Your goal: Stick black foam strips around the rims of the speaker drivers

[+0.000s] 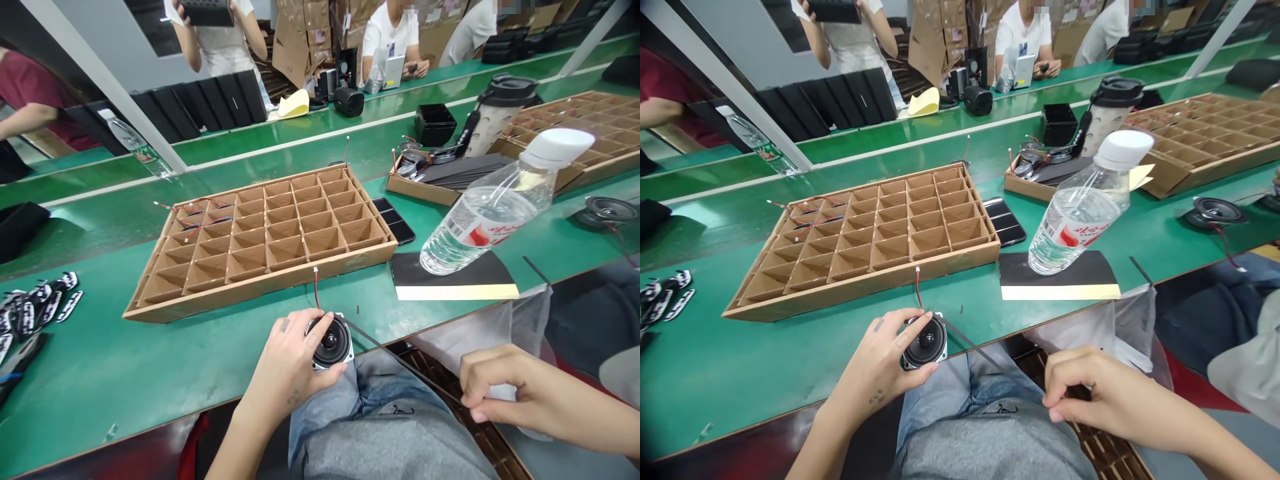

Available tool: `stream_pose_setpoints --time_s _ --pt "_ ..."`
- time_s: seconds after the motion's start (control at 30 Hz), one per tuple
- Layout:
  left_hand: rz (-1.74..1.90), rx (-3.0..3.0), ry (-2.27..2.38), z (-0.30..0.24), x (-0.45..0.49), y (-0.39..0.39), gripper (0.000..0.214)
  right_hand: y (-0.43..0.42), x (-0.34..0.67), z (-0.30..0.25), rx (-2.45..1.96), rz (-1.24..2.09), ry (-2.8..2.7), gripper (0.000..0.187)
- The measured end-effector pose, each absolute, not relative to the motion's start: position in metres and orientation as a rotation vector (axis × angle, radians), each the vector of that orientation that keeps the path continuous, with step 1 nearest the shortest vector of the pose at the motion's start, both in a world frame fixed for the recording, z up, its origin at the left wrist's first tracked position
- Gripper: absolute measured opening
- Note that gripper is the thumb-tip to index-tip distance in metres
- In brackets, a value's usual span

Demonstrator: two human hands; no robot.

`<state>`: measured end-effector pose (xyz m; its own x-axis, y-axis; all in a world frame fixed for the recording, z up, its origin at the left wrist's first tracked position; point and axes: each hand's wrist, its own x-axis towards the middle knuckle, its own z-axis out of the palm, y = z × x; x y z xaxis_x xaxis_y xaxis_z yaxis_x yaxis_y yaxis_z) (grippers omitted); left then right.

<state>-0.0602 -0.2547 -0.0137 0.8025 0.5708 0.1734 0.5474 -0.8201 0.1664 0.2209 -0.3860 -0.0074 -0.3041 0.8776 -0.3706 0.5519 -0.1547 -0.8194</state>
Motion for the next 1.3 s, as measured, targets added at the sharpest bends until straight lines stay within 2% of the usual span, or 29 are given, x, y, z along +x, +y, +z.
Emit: stream_pose_setpoints --time_s 0.57,0.77,0.83,0.9,0.97,1.03,1.13,1.3 --pt "0.062 3.042 0.957 -0.003 -0.053 -0.256 0.05 -0.382 0.181 0.005 -1.364 1.51 -2.032 0.013" --pt "0.102 3.106 1.231 -0.009 -0.043 -0.277 0.048 -0.376 0.171 0.002 -1.297 1.449 -2.152 0.009" --pt "0.119 3.079 1.359 -0.01 -0.041 -0.281 0.054 -0.37 0.176 0.005 -1.352 1.355 -2.209 0.01" --pt "0.138 3.037 1.392 -0.008 -0.044 -0.278 0.07 -0.361 0.186 0.009 -1.411 1.244 -2.247 0.01" --pt "0.17 2.994 1.284 -0.004 -0.052 -0.269 0.084 -0.353 0.198 0.014 -1.454 1.13 -2.25 0.013" --pt "0.153 2.939 1.038 0.003 -0.063 -0.255 0.086 -0.348 0.21 0.019 -1.478 1.018 -2.225 0.017" --pt "-0.012 2.817 0.693 0.013 -0.074 -0.235 0.077 -0.345 0.223 0.024 -1.54 0.871 -2.139 0.018" --pt "-0.189 2.756 0.491 0.02 -0.07 -0.217 0.06 -0.339 0.235 0.029 -1.633 0.779 -2.023 0.023"
